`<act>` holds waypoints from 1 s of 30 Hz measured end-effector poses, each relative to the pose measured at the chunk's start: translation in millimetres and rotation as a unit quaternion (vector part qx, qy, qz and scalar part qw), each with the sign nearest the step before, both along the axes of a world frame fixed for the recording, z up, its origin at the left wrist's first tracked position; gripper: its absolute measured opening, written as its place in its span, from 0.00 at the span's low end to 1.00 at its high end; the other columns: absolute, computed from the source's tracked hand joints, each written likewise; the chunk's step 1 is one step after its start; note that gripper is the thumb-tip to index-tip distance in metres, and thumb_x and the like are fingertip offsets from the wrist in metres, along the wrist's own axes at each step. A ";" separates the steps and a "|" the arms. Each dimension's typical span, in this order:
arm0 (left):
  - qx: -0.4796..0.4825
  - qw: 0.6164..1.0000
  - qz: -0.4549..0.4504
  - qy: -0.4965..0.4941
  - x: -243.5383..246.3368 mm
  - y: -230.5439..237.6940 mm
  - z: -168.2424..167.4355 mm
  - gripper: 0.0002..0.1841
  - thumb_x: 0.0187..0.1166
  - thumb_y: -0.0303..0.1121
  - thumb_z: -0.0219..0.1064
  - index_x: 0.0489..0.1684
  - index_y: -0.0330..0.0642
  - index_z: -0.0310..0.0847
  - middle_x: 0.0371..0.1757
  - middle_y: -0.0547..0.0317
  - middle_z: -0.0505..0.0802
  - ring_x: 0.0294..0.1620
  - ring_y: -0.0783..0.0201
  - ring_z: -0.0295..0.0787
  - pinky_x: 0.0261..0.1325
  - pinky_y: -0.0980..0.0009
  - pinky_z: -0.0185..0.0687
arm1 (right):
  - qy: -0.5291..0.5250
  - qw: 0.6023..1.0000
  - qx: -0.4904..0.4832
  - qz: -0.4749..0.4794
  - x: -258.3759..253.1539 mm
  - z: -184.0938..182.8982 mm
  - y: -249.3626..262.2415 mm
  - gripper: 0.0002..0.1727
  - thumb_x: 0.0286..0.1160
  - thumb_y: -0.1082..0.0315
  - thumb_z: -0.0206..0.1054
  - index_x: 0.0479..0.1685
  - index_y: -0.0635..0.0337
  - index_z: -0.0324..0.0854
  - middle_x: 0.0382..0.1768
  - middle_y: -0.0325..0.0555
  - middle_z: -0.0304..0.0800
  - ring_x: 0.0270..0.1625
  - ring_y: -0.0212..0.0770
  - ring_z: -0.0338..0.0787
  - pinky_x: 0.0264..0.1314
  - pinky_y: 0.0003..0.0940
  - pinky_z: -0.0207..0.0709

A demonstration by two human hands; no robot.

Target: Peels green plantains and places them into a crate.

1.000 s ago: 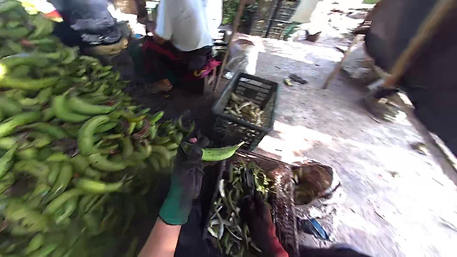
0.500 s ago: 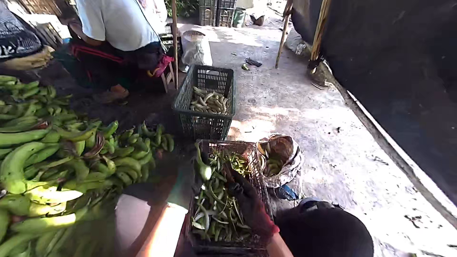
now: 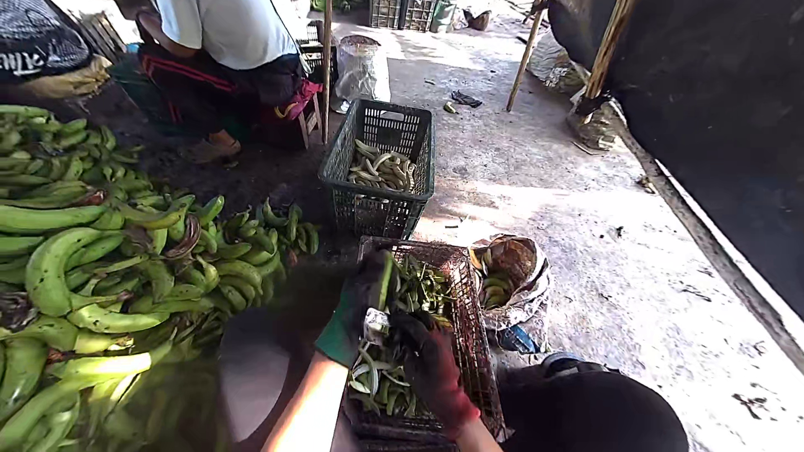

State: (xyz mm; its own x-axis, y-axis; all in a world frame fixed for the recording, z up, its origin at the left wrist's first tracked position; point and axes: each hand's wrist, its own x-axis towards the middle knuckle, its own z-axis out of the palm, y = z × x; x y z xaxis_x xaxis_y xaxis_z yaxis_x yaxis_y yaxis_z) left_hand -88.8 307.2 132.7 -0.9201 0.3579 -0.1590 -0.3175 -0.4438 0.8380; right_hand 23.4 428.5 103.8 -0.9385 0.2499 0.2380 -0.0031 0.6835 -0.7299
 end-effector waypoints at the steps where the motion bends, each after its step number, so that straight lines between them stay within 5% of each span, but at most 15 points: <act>1: -0.004 1.000 -0.015 -0.015 5.4 4.6 2.4 0.11 0.90 0.30 0.48 0.55 0.36 0.76 0.31 0.63 0.89 0.29 0.74 0.86 0.33 0.78 0.86 | 0.004 0.999 0.039 -0.033 -6.1 3.9 2.0 0.23 0.65 0.65 0.72 0.63 0.45 0.91 0.54 0.58 0.91 0.57 0.64 0.89 0.58 0.72 0.76; 3: -0.092 0.995 -0.021 -0.029 20.0 7.6 4.6 0.16 0.92 0.29 0.49 0.69 0.31 0.73 0.45 0.59 0.89 0.41 0.76 0.85 0.46 0.78 0.83 | 0.021 0.988 0.100 -0.118 -31.9 13.8 21.1 0.24 0.69 0.65 0.72 0.68 0.47 0.89 0.58 0.66 0.90 0.61 0.73 0.87 0.61 0.77 0.72; 5: -0.142 0.990 -0.003 -0.015 21.2 7.2 3.8 0.15 0.91 0.29 0.51 0.69 0.31 0.72 0.44 0.62 0.88 0.41 0.80 0.84 0.46 0.80 0.83 | 0.006 0.988 0.049 -0.148 -47.3 15.1 40.1 0.23 0.78 0.61 0.67 0.71 0.53 0.85 0.57 0.60 0.90 0.59 0.63 0.89 0.62 0.66 0.78; 8: -0.214 0.974 0.070 0.020 2.0 4.7 8.1 0.16 0.90 0.28 0.53 0.68 0.28 0.73 0.45 0.58 0.86 0.41 0.80 0.81 0.47 0.82 0.80 | -0.004 0.999 -0.018 -0.039 -20.5 0.7 21.7 0.20 0.78 0.63 0.64 0.67 0.54 0.87 0.52 0.51 0.93 0.51 0.49 0.93 0.57 0.55 0.86; 10: -0.253 0.966 0.044 0.028 -1.3 4.3 0.5 0.17 0.90 0.25 0.50 0.71 0.22 0.69 0.51 0.49 0.85 0.45 0.75 0.79 0.52 0.79 0.76 | 0.014 1.000 0.013 -0.006 -2.7 -13.2 3.2 0.21 0.68 0.63 0.68 0.61 0.51 0.92 0.51 0.55 0.93 0.53 0.58 0.91 0.56 0.66 0.80; 13: -0.155 0.985 -0.066 0.027 11.9 16.4 -14.3 0.18 0.91 0.30 0.49 0.73 0.33 0.71 0.50 0.59 0.89 0.45 0.76 0.86 0.50 0.76 0.85 | 0.026 0.994 0.044 -0.100 -38.5 3.5 34.8 0.21 0.74 0.66 0.65 0.67 0.55 0.88 0.54 0.61 0.93 0.56 0.66 0.91 0.58 0.71 0.79; 15: -0.157 0.984 -0.074 0.042 20.3 20.8 -17.1 0.17 0.91 0.31 0.50 0.70 0.34 0.75 0.46 0.62 0.87 0.43 0.78 0.83 0.50 0.78 0.82 | -0.007 0.990 -0.022 -0.139 -59.3 14.3 62.9 0.24 0.83 0.63 0.62 0.77 0.57 0.79 0.61 0.57 0.90 0.61 0.55 0.90 0.67 0.58 0.80; 18: -0.139 0.985 0.083 0.054 3.0 27.9 -10.4 0.18 0.90 0.28 0.51 0.73 0.28 0.68 0.51 0.57 0.85 0.47 0.80 0.81 0.53 0.81 0.79 | 0.002 0.994 -0.076 -0.081 -36.2 5.1 39.5 0.24 0.81 0.64 0.62 0.75 0.60 0.79 0.54 0.52 0.92 0.51 0.45 0.92 0.57 0.50 0.87; 20: -0.076 0.979 0.176 0.069 -5.1 36.3 -13.8 0.27 0.88 0.31 0.53 0.84 0.30 0.55 0.61 0.53 0.83 0.55 0.78 0.80 0.60 0.80 0.78 | -0.001 0.996 -0.069 -0.063 -3.9 -18.9 7.7 0.25 0.74 0.64 0.63 0.72 0.59 0.84 0.54 0.57 0.91 0.54 0.55 0.91 0.58 0.61 0.82; 22: -0.035 0.967 0.239 0.078 -6.7 47.6 -16.9 0.31 0.84 0.34 0.55 0.86 0.34 0.50 0.62 0.56 0.81 0.55 0.79 0.80 0.59 0.80 0.79 | 0.028 0.995 -0.052 -0.076 -1.6 -32.5 1.5 0.26 0.71 0.63 0.63 0.69 0.59 0.86 0.56 0.61 0.90 0.58 0.61 0.89 0.61 0.67 0.78; 24: -0.059 0.975 0.203 0.060 3.6 47.1 -15.4 0.28 0.86 0.29 0.53 0.86 0.32 0.53 0.63 0.51 0.82 0.54 0.76 0.80 0.58 0.79 0.79 | -0.008 0.998 -0.004 -0.063 -22.4 -14.5 19.9 0.26 0.73 0.66 0.64 0.73 0.51 0.85 0.61 0.62 0.89 0.62 0.66 0.87 0.63 0.72 0.75; 27: -0.188 0.977 0.041 0.090 3.7 30.2 -3.4 0.20 0.89 0.28 0.53 0.75 0.27 0.69 0.45 0.59 0.85 0.39 0.81 0.78 0.45 0.83 0.76 | -0.097 0.994 0.050 0.016 -66.9 18.2 61.5 0.24 0.84 0.61 0.59 0.79 0.36 0.80 0.65 0.53 0.88 0.64 0.57 0.88 0.67 0.64 0.77; 30: -0.198 0.968 -0.115 0.101 -3.1 9.8 -1.6 0.15 0.88 0.28 0.55 0.66 0.33 0.78 0.37 0.68 0.86 0.34 0.82 0.80 0.42 0.83 0.79 | -0.140 0.987 0.035 0.066 -86.5 14.2 81.4 0.22 0.91 0.55 0.52 0.79 0.39 0.80 0.68 0.46 0.89 0.70 0.47 0.87 0.75 0.56 0.75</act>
State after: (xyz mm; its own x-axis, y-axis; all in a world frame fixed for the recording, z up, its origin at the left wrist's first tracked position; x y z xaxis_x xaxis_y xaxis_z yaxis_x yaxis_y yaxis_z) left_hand -91.9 317.0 131.2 -0.8496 0.5052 -0.1514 -0.1818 -0.0111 0.9833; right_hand -63.1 509.9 118.0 -0.9934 0.1125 -0.0224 0.0988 0.7397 -0.6657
